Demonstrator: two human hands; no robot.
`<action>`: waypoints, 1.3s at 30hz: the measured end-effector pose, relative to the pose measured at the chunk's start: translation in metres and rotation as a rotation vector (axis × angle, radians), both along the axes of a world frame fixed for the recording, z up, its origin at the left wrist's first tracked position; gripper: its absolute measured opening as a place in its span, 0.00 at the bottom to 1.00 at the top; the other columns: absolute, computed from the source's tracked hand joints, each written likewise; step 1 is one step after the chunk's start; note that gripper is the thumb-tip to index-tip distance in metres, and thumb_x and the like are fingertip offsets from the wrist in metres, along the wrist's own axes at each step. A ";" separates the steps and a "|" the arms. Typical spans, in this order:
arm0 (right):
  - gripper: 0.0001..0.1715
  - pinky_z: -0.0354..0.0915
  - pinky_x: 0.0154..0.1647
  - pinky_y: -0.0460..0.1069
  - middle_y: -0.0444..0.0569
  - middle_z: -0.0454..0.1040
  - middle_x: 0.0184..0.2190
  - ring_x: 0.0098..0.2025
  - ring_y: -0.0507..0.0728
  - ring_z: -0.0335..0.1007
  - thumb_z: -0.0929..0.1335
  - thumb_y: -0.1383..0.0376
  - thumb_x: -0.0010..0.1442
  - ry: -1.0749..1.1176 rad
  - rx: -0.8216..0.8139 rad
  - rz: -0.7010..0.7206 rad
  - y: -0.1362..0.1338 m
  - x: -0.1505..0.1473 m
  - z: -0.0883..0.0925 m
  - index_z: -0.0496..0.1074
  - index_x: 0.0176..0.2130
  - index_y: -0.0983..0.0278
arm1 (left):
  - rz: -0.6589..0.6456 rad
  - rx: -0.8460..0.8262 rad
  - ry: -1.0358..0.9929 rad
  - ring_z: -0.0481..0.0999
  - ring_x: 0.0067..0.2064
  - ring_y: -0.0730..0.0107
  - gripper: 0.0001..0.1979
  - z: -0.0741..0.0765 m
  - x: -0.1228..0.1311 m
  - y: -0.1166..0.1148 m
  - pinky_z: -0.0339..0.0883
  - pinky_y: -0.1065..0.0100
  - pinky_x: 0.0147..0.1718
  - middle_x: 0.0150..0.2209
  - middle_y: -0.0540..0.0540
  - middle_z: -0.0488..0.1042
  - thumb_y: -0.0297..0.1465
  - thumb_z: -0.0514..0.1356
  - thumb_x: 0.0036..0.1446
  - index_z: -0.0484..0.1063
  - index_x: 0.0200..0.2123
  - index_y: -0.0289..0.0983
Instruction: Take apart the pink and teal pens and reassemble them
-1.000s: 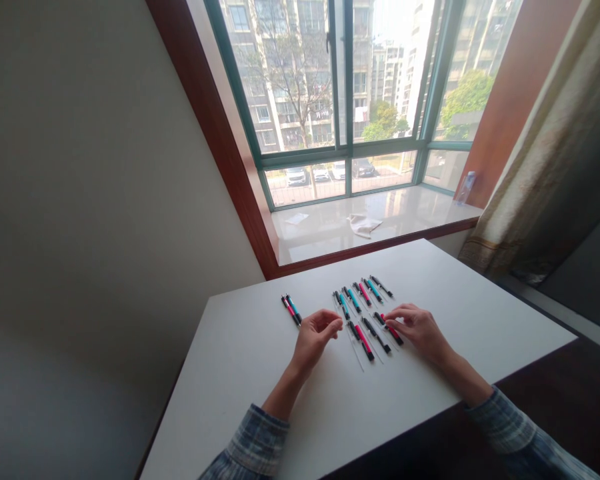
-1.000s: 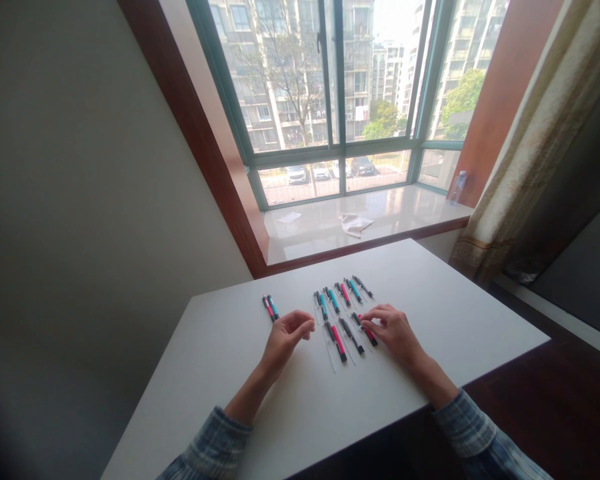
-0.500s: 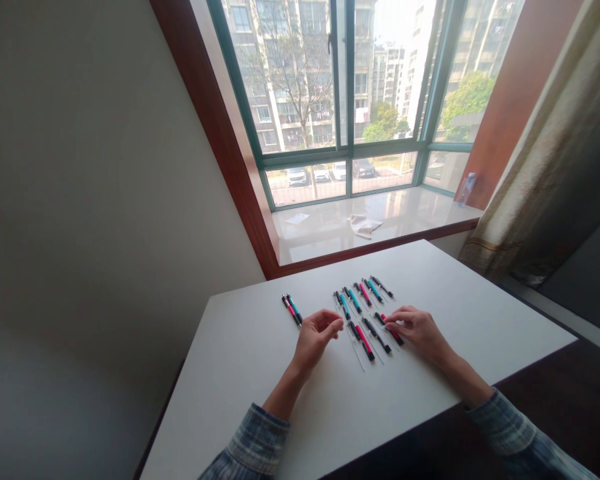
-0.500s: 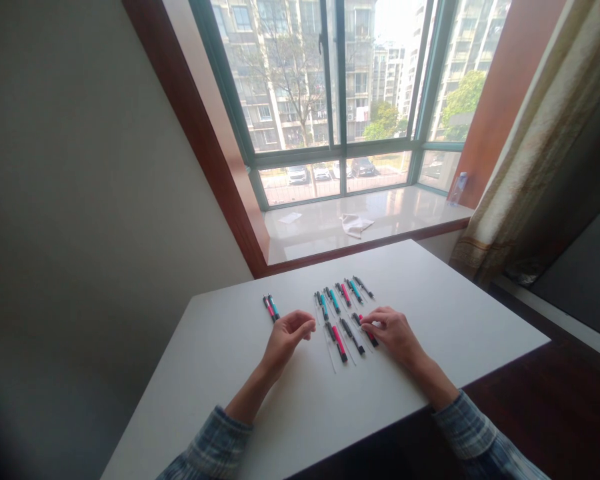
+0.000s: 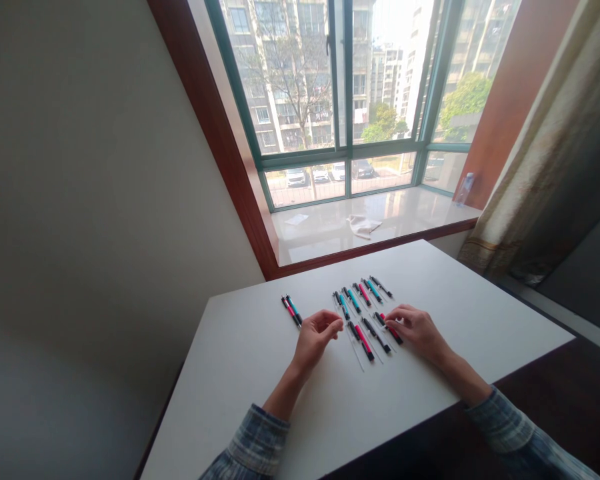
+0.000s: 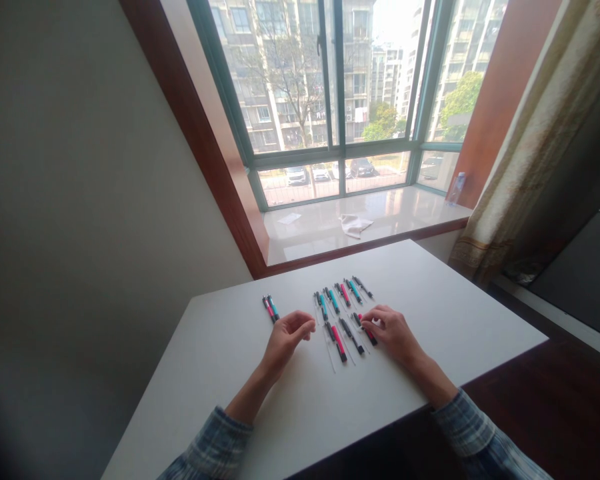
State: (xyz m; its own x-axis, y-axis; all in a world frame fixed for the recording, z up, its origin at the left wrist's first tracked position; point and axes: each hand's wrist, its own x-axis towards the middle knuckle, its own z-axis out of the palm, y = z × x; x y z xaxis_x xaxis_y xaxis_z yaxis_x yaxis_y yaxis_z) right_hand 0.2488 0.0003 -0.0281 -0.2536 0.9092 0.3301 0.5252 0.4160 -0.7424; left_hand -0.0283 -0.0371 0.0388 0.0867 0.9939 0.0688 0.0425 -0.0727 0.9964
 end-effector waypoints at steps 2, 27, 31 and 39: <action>0.19 0.69 0.35 0.52 0.51 0.79 0.38 0.29 0.56 0.68 0.68 0.51 0.66 -0.005 0.032 -0.003 0.000 0.001 0.000 0.81 0.37 0.61 | 0.000 0.001 0.003 0.73 0.29 0.70 0.12 -0.001 0.000 0.000 0.69 0.69 0.31 0.29 0.46 0.78 0.39 0.70 0.54 0.79 0.32 0.35; 0.10 0.71 0.43 0.57 0.51 0.79 0.37 0.41 0.62 0.72 0.69 0.70 0.65 -0.332 0.256 0.153 -0.011 -0.017 0.031 0.80 0.37 0.57 | -0.020 -0.008 -0.011 0.72 0.29 0.71 0.12 -0.001 0.003 -0.003 0.68 0.70 0.30 0.29 0.46 0.78 0.39 0.70 0.53 0.80 0.31 0.35; 0.09 0.72 0.45 0.58 0.52 0.79 0.39 0.44 0.63 0.73 0.67 0.66 0.68 -0.246 0.246 0.131 -0.012 -0.014 0.036 0.78 0.38 0.58 | -0.020 -0.007 -0.010 0.72 0.29 0.71 0.12 -0.002 0.003 -0.002 0.67 0.70 0.30 0.29 0.46 0.78 0.39 0.70 0.53 0.80 0.31 0.35; 0.15 0.73 0.43 0.56 0.50 0.81 0.39 0.39 0.60 0.77 0.67 0.54 0.68 -0.016 0.121 -0.018 0.003 0.004 0.024 0.80 0.40 0.58 | -0.020 -0.005 -0.004 0.72 0.28 0.70 0.13 -0.005 0.003 0.000 0.67 0.70 0.30 0.28 0.46 0.78 0.39 0.70 0.53 0.79 0.31 0.35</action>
State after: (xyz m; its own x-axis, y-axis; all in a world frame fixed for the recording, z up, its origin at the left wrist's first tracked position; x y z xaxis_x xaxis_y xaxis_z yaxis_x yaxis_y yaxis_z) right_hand 0.2528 0.0036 -0.0046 -0.2435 0.8676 0.4336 0.5453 0.4921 -0.6786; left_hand -0.0252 -0.0369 0.0337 0.1059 0.9923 0.0647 0.0375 -0.0690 0.9969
